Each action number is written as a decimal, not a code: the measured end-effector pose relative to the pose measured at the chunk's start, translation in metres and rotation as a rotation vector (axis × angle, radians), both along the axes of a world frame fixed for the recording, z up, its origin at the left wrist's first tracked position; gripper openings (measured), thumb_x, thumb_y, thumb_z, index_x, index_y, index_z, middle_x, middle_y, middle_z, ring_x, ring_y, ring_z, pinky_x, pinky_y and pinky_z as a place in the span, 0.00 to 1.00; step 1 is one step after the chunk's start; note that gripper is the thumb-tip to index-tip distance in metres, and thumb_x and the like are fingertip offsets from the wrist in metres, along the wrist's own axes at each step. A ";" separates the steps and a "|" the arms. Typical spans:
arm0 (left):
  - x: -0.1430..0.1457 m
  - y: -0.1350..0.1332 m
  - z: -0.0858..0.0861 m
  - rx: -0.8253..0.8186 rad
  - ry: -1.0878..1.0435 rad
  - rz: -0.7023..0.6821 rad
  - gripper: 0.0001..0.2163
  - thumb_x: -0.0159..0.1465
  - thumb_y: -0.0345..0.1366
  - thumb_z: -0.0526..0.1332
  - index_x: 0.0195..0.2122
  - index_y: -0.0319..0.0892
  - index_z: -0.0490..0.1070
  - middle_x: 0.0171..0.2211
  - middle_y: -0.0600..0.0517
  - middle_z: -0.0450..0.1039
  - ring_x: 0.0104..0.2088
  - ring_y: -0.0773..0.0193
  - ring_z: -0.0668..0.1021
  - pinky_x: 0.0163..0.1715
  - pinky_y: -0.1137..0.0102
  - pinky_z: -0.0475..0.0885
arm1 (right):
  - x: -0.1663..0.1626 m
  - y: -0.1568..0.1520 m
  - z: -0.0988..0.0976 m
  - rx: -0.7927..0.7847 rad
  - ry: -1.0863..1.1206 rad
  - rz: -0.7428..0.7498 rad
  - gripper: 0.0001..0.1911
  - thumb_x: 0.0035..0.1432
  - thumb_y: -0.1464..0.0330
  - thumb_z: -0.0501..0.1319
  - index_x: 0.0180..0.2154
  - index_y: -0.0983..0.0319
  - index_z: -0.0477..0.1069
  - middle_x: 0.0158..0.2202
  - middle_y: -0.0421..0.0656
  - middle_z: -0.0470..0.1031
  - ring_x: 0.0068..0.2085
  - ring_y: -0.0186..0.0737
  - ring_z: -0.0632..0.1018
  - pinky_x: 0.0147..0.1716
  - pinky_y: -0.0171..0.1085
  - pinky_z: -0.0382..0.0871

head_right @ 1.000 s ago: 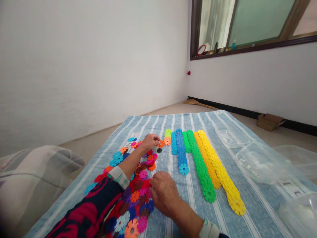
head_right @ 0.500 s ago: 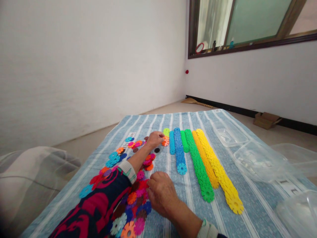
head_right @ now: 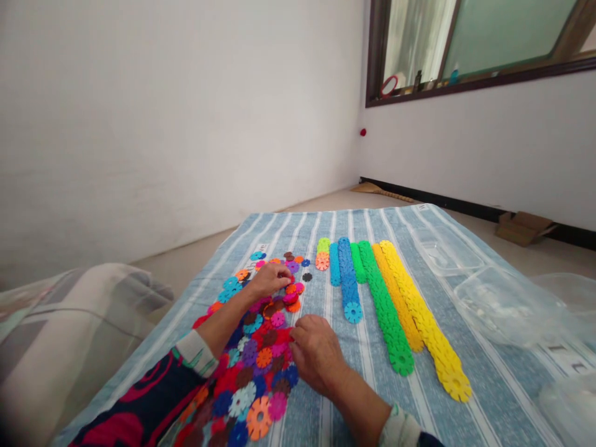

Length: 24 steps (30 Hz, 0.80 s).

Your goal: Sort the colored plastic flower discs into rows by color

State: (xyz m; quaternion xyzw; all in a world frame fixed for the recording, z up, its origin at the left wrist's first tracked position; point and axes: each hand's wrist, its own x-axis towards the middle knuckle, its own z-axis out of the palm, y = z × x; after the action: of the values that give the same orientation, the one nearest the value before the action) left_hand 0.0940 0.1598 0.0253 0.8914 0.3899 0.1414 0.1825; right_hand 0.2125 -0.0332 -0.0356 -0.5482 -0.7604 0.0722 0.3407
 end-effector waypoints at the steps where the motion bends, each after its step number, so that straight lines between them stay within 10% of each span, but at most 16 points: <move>1: -0.005 -0.006 0.000 0.000 0.009 -0.008 0.06 0.52 0.32 0.60 0.27 0.41 0.78 0.25 0.55 0.75 0.29 0.65 0.74 0.31 0.74 0.66 | 0.000 0.000 0.000 0.003 0.005 0.002 0.06 0.60 0.74 0.58 0.30 0.61 0.70 0.34 0.43 0.73 0.39 0.40 0.71 0.40 0.38 0.60; 24: -0.105 -0.093 0.000 0.103 -0.013 0.140 0.08 0.59 0.33 0.55 0.28 0.43 0.73 0.30 0.51 0.75 0.34 0.63 0.76 0.38 0.70 0.68 | 0.004 -0.004 -0.005 0.033 0.073 0.044 0.08 0.61 0.74 0.56 0.33 0.62 0.74 0.36 0.45 0.74 0.40 0.41 0.72 0.43 0.39 0.63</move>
State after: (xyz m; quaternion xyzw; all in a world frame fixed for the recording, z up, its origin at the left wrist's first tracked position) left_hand -0.0111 0.0672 0.0256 0.8692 0.4424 0.1794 0.1286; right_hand 0.2168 -0.0375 -0.0410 -0.5228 -0.7604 0.0870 0.3754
